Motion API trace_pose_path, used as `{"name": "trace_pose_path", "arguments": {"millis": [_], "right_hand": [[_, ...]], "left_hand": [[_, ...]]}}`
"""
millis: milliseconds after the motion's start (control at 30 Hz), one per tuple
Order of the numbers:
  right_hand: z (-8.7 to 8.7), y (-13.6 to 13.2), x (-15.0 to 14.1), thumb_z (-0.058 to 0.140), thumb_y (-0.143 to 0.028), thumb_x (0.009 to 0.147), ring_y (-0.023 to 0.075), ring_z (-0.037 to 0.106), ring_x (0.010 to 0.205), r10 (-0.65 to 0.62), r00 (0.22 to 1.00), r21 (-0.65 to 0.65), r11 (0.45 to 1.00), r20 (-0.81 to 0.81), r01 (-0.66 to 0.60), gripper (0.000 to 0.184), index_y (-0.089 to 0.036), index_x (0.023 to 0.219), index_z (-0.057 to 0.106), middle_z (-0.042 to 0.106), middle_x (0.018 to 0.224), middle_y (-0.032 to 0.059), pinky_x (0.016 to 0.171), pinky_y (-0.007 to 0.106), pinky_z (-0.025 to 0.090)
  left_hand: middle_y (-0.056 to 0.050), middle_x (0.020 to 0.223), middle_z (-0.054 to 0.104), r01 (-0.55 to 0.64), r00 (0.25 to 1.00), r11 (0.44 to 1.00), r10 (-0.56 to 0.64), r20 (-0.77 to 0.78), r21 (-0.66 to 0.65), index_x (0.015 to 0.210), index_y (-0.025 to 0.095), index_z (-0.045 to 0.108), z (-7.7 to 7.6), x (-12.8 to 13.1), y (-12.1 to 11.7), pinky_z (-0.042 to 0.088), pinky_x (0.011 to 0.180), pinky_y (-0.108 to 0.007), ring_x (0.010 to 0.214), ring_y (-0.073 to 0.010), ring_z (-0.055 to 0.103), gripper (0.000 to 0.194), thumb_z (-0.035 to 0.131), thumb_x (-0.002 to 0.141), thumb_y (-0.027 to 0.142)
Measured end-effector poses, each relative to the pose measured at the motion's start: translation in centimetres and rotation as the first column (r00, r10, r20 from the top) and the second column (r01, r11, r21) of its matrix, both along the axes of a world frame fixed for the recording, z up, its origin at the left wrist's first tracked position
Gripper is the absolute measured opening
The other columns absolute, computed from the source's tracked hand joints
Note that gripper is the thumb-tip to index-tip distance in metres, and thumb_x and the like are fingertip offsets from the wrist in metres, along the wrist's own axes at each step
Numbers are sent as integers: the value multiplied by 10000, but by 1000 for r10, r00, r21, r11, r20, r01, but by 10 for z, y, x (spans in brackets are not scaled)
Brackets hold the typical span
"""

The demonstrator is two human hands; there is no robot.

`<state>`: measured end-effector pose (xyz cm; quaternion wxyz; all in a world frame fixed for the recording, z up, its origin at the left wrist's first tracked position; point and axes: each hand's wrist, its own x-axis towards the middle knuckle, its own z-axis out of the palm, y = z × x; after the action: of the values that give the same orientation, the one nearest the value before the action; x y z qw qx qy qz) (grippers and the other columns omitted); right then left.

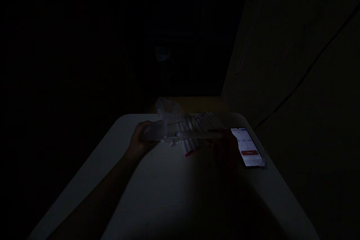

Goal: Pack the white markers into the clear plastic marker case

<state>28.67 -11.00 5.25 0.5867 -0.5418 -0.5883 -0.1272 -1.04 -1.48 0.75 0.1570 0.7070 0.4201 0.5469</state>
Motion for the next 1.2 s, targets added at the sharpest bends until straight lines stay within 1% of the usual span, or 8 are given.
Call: {"name": "trace_pose_path", "arguments": {"millis": [200, 333, 533, 633, 700, 833, 1000, 1200], "right_hand": [[2, -5, -10, 491, -378, 863, 141, 594, 710, 15, 997, -41, 999, -75, -19, 259, -196, 1035, 558, 596, 892, 62, 568, 272, 498], [3, -4, -10, 513, -380, 850, 142, 585, 706, 51, 993, -24, 998, -102, -54, 250, -206, 1023, 562, 592, 873, 54, 568, 268, 496], [2, -3, -10, 500, -422, 839, 166, 607, 760, -26, 993, -86, 996, -115, 16, 282, -206, 1004, 575, 596, 886, 57, 615, 304, 525], [-1, -2, -8, 512, -402, 845, 150, 610, 752, 10, 989, -73, 997, -145, -21, 264, -223, 1029, 576, 606, 899, 45, 610, 284, 518], [-3, -2, -6, 511, -377, 853, 153, 616, 777, 44, 994, -77, 996, -101, -52, 242, -229, 1031, 580, 618, 910, 44, 643, 295, 520], [-5, -2, -3, 510, -344, 854, 180, 622, 871, 28, 1000, -88, 996, -9, -29, 244, -223, 1052, 585, 632, 965, 59, 742, 349, 520], [-3, -3, -7, 484, -361, 870, 157, 621, 796, 16, 1000, -103, 995, -8, -17, 244, -214, 1030, 595, 640, 916, 52, 682, 309, 511], [-3, -3, -9, 476, -411, 863, 186, 628, 886, 10, 999, -161, 987, -32, -15, 288, -215, 1035, 598, 648, 977, 68, 756, 350, 519]], "left_hand": [[-45, 1070, 536, -18, 1000, 1000, 17, -20, -18, 1088, 209, 538, 0, -1, 0, 467, 902, -386, 1000, -233, 565, 554, 723, 571, 286], [-52, 1077, 536, -10, 1000, 1000, 10, -28, -9, 1083, 210, 533, 0, -1, 0, 465, 912, -394, 1010, -238, 565, 549, 720, 572, 283], [-47, 1067, 532, -14, 999, 1000, 13, -31, -14, 1068, 221, 538, 0, -1, 1, 468, 913, -395, 1004, -240, 567, 545, 724, 559, 280], [-52, 1072, 527, -4, 1000, 1000, 4, -20, -24, 1081, 215, 532, -1, -1, 1, 461, 922, -399, 1012, -238, 562, 546, 725, 576, 293], [-55, 1076, 526, 3, 1000, 1000, -3, -12, -14, 1092, 211, 525, -2, -1, 1, 462, 919, -401, 1012, -236, 562, 553, 724, 582, 286], [-52, 1067, 529, 8, 1000, 1000, -8, -20, -6, 1087, 221, 526, -1, -1, 0, 464, 911, -408, 1003, -240, 565, 550, 726, 577, 266], [-56, 1069, 526, 10, 1000, 1000, -11, -27, -21, 1068, 244, 529, 3, 0, -2, 464, 913, -411, 1011, -250, 561, 526, 727, 582, 285], [-57, 1052, 529, 6, 1000, 999, -6, -5, -34, 1063, 250, 536, 2, 1, -2, 472, 895, -414, 996, -255, 564, 529, 724, 569, 279]]}}
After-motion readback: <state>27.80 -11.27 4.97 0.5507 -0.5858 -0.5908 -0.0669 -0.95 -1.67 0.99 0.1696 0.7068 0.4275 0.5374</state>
